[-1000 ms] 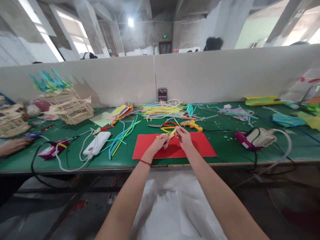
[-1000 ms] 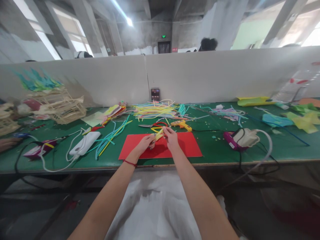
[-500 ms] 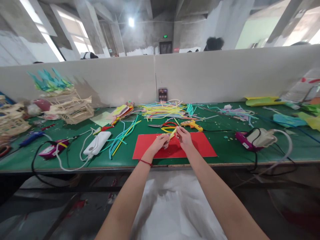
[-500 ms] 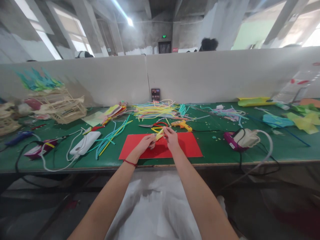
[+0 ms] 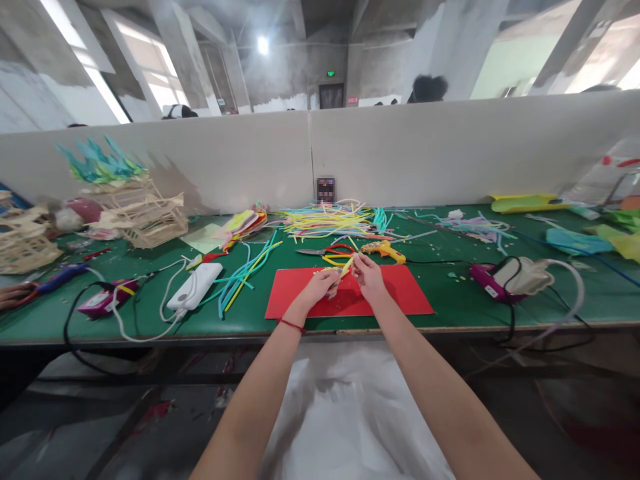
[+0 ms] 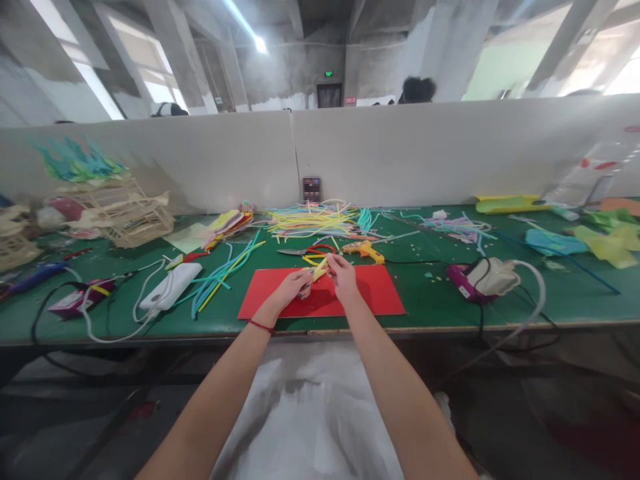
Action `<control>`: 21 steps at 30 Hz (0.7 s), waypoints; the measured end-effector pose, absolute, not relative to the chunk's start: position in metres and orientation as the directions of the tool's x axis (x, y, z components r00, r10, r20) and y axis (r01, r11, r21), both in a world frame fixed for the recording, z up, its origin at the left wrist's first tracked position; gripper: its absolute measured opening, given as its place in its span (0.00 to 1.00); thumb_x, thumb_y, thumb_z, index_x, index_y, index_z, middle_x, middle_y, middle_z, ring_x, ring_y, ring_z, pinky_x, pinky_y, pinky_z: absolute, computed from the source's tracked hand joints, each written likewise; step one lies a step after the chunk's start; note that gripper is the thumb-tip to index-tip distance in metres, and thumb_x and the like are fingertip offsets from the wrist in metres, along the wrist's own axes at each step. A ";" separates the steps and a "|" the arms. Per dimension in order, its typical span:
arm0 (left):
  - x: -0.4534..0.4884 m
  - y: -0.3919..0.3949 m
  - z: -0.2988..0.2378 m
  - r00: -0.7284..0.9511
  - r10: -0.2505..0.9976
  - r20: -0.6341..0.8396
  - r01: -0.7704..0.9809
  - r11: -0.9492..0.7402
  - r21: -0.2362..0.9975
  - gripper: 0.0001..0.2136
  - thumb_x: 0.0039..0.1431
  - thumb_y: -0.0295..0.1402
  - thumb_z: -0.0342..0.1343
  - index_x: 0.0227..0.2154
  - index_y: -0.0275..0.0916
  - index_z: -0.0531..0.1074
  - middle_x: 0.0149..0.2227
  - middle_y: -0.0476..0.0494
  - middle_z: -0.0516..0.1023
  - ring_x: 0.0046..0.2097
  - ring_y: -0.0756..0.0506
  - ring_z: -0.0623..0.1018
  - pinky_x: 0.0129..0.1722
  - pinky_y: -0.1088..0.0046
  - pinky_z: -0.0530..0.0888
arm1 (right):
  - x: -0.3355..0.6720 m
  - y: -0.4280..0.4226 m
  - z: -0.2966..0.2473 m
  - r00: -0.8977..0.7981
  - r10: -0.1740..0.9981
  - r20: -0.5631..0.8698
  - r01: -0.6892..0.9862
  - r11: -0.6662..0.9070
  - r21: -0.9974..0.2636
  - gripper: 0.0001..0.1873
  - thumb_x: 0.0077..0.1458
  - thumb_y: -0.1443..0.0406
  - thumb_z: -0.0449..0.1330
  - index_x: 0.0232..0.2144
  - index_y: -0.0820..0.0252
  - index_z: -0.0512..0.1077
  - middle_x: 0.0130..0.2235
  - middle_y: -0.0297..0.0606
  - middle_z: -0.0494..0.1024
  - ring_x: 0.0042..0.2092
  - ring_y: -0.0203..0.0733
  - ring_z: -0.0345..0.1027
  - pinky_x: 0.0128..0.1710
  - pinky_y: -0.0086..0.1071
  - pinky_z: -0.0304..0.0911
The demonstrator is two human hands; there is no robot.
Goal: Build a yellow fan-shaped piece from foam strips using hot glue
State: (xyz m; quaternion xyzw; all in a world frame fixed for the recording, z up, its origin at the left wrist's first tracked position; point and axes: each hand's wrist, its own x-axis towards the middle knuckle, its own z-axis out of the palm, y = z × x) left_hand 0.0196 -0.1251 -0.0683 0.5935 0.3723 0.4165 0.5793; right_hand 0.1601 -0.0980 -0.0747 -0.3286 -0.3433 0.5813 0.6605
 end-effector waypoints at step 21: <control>0.018 -0.124 -0.067 0.091 0.924 0.371 0.341 -0.378 0.861 0.06 0.52 0.31 0.56 0.26 0.37 0.77 0.28 0.46 0.75 0.31 0.49 0.73 0.33 0.76 0.67 | 0.157 -0.102 -0.070 0.152 0.985 0.080 -0.404 0.136 -0.905 0.23 0.30 0.49 0.69 0.26 0.59 0.76 0.18 0.28 0.69 0.21 0.30 0.58 0.18 0.25 0.53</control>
